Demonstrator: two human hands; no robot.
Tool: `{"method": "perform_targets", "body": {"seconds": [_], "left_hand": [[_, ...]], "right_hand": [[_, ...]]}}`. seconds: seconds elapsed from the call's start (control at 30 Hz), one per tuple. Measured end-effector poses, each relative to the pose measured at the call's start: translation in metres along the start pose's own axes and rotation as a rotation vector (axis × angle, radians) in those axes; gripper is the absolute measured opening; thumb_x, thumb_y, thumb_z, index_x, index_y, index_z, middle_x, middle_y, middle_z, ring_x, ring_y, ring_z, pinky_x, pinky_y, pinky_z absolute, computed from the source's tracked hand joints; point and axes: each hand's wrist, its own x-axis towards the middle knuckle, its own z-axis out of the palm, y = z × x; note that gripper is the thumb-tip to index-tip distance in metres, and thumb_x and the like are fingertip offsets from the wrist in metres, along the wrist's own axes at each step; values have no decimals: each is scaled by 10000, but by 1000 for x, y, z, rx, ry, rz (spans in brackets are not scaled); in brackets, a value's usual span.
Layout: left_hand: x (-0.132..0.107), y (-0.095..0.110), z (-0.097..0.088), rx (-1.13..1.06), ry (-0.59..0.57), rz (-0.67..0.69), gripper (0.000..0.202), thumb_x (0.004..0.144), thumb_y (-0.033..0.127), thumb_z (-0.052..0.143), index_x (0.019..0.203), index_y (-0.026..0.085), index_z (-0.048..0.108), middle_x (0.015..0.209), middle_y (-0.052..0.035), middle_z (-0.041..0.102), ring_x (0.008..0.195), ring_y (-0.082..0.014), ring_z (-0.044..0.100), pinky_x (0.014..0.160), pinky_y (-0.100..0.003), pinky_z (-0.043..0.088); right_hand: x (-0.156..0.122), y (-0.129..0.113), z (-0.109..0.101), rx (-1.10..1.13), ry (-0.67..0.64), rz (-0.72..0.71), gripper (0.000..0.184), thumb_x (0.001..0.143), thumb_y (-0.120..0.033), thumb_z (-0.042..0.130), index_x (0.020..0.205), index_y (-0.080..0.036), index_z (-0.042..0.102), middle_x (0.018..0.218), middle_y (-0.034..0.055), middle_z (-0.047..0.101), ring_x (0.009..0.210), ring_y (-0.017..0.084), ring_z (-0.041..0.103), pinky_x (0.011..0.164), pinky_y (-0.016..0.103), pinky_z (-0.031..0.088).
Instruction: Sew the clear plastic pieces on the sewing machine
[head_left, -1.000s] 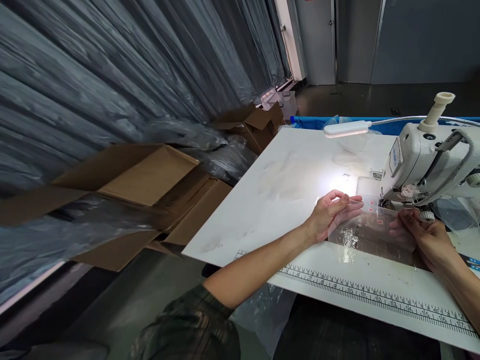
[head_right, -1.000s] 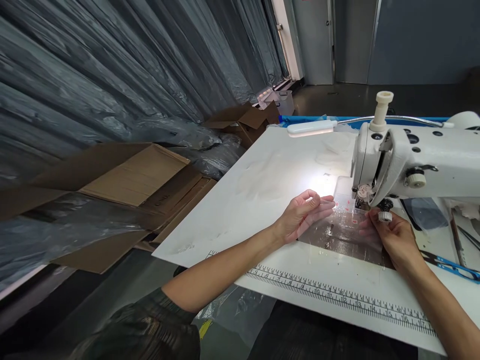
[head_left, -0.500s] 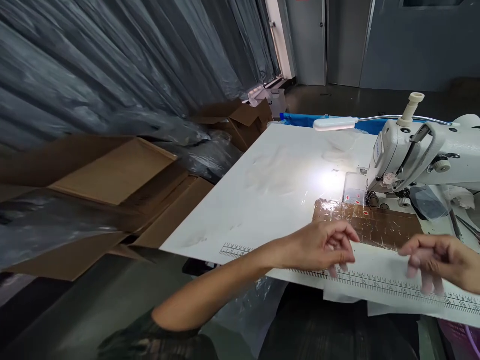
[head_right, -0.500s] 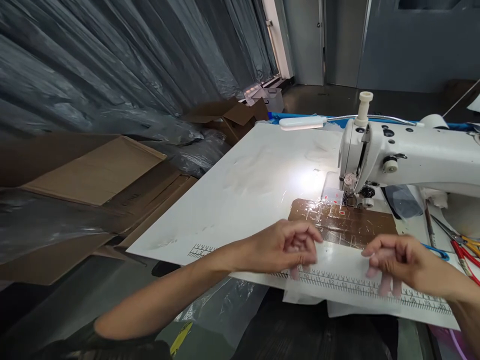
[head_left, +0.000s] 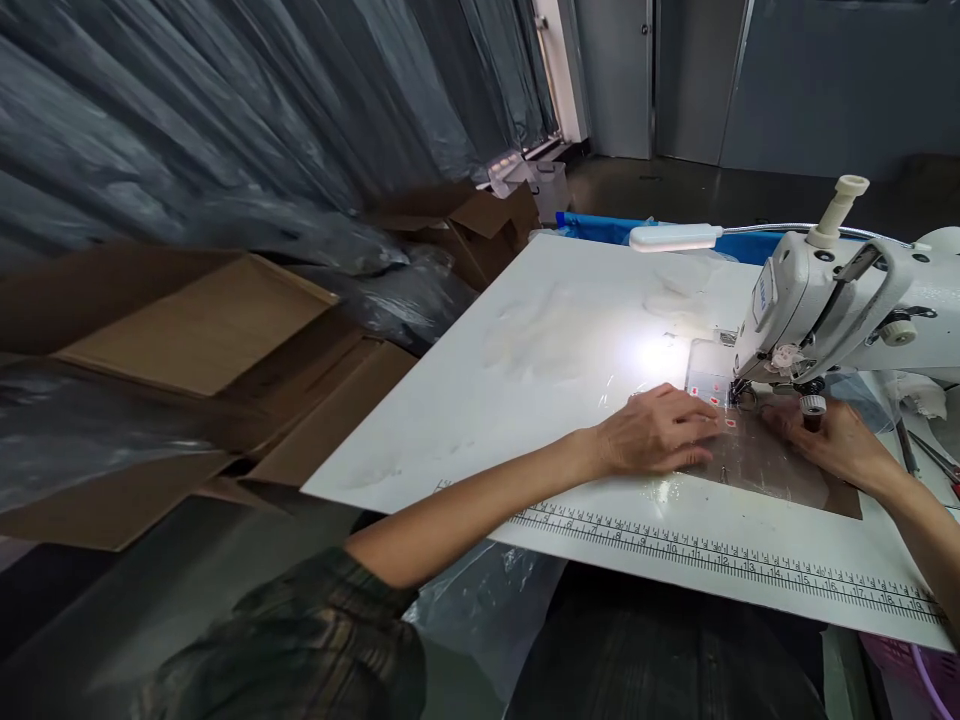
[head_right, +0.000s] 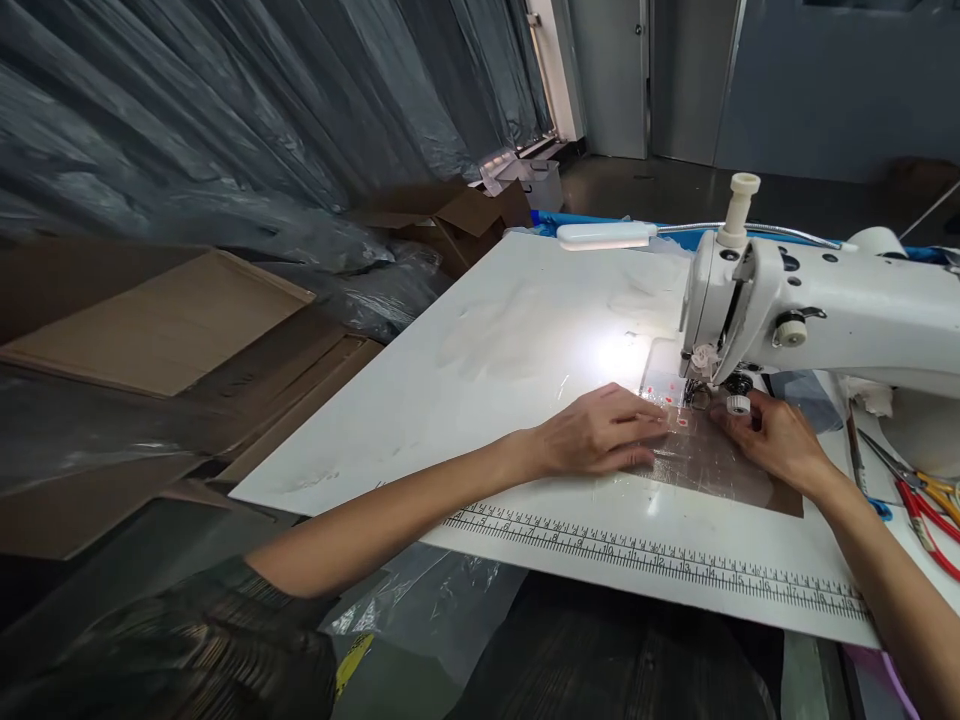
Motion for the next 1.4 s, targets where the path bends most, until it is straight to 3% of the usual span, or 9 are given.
{"method": "perform_targets", "body": {"seconds": [0.1,0.23,0.43,0.53,0.63,0.73,0.93,1.1,1.4], "left_hand": [[-2,7,3,-104,-87,95,396,1004,477,543,1236,170,639,1275,-130,683,1128,-247,656,955,-429,517],[-2,10,3,-249,-119,11,434,967,503,591,1205,148,663,1320,-162,654,1182,-288,625,1026,-490,484],[-4,1,-27,-958,-143,-521,672,874,702,570,1245,141,587,1026,-119,699,836,-189,669,700,-314,564],[-5,-2,-38,-1180,-208,-718,833,809,733,606,1368,134,454,1041,-113,670,786,-176,669,615,-277,545],[-4,2,-41,-1067,-225,-836,828,777,571,738,1400,132,413,973,-73,670,747,-159,669,634,-268,535],[-1,9,-41,-887,-208,-898,627,854,319,683,1385,96,435,788,-3,655,631,-123,634,617,-259,509],[3,12,-37,-796,-48,-989,543,880,221,639,1366,65,451,723,31,637,576,-97,606,613,-252,502],[0,3,-29,-828,5,-988,537,869,235,697,1333,112,456,740,57,640,496,-64,582,568,-235,503],[-2,-3,-25,-886,-53,-1003,414,870,137,662,1249,136,495,731,58,627,509,-76,619,528,-224,511]], "right_hand": [[-11,1,-4,60,-127,96,461,653,-659,733,667,-245,530,530,-15,513,488,161,478,465,308,327],[-25,-5,-1,392,-209,113,580,554,-695,789,813,-206,614,578,-44,500,497,110,424,448,267,324],[-20,-49,26,750,-300,217,631,508,-677,852,823,-199,587,623,-59,524,475,68,429,418,219,336],[-9,-68,38,781,-338,68,602,579,-678,825,888,-197,635,732,-3,629,574,107,559,477,235,439],[-4,-63,41,625,-364,-109,536,784,-673,678,1041,-202,671,814,50,698,679,173,654,543,288,519],[-9,-38,38,228,-103,-265,373,948,-522,530,1060,-205,690,769,51,701,663,193,660,584,329,541],[-20,-4,42,-367,119,-768,353,989,-211,417,1224,-208,680,1046,131,682,902,240,661,680,344,578],[-4,0,43,-510,154,-801,361,985,-216,421,1239,-195,676,992,135,638,845,242,611,668,355,568],[-7,14,42,-182,99,-637,396,1020,-319,411,1316,-227,658,1091,141,627,952,267,629,805,451,596]]}}
